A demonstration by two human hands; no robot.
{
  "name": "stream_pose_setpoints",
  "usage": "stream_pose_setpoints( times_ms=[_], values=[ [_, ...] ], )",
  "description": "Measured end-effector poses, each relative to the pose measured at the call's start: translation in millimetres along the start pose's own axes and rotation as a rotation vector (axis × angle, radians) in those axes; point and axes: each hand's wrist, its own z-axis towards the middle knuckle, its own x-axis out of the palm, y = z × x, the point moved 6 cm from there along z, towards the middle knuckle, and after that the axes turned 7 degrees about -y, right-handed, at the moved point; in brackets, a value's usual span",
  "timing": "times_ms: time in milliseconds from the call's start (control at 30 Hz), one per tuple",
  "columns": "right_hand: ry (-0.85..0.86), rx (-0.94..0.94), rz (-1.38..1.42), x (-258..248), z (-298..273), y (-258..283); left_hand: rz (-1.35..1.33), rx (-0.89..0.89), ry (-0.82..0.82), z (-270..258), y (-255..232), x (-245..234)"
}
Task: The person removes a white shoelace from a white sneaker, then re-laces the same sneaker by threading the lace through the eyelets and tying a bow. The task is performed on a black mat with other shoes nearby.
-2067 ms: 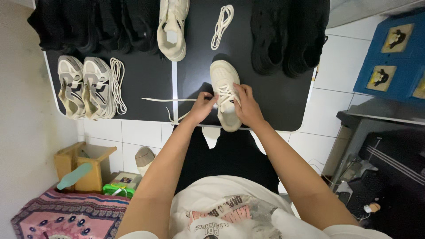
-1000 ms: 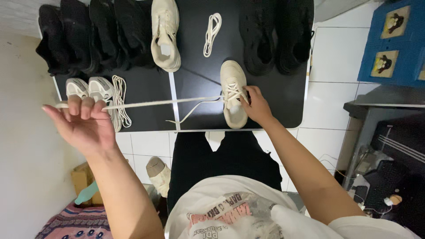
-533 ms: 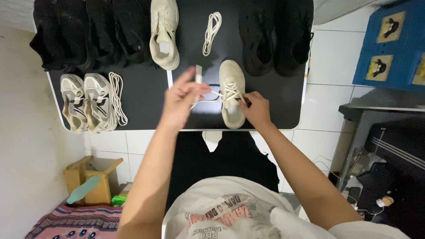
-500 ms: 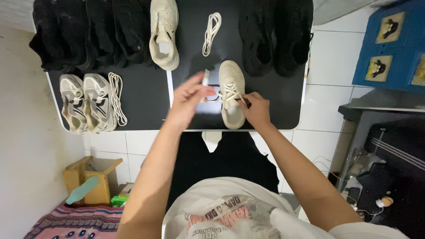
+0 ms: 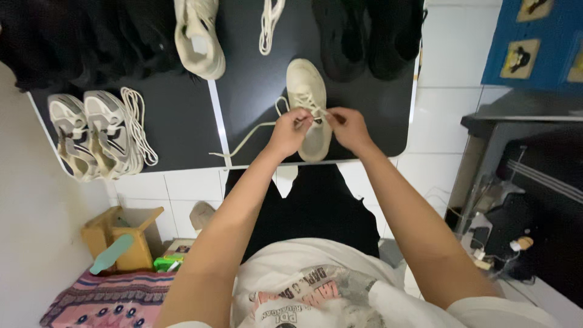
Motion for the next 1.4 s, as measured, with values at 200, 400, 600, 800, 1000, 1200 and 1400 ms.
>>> stream_pose_setpoints(
  times_ms=[200,400,600,800,1000,1200,1400],
  values=[
    [0.113,0.395,0.148,7.9,10.6,-25.9,0.436,0.041,-0.091,-0.2,-5.4,11.2],
    [0.1,0.371,0.213,8.5,3.7,-21.1,0.563,-0.015,-0.126,2.3,-3.0,23.6],
    [0.074,0.355,0.212,7.5,-1.7,-20.4,0.55,-0.047,-0.159,3.0,2.9,25.9],
    [0.057,0.299,0.236,8.1,-2.9,-13.7,0.624,-0.134,-0.116,6.0,6.5,24.9],
    [-0.018,0.029,0.009,1.6,-9.0,11.9,0.627,-0.049,-0.121,4.9,-1.8,27.8],
    [-0.13,-0.202,-0.048,2.6,-15.2,27.1,0.646,-0.036,-0.091,4.9,-4.1,28.5],
    [-0.009,0.138,-0.013,1.8,1.5,-8.9,0.732,0.026,0.042,0.8,-9.1,25.7]
  ],
)
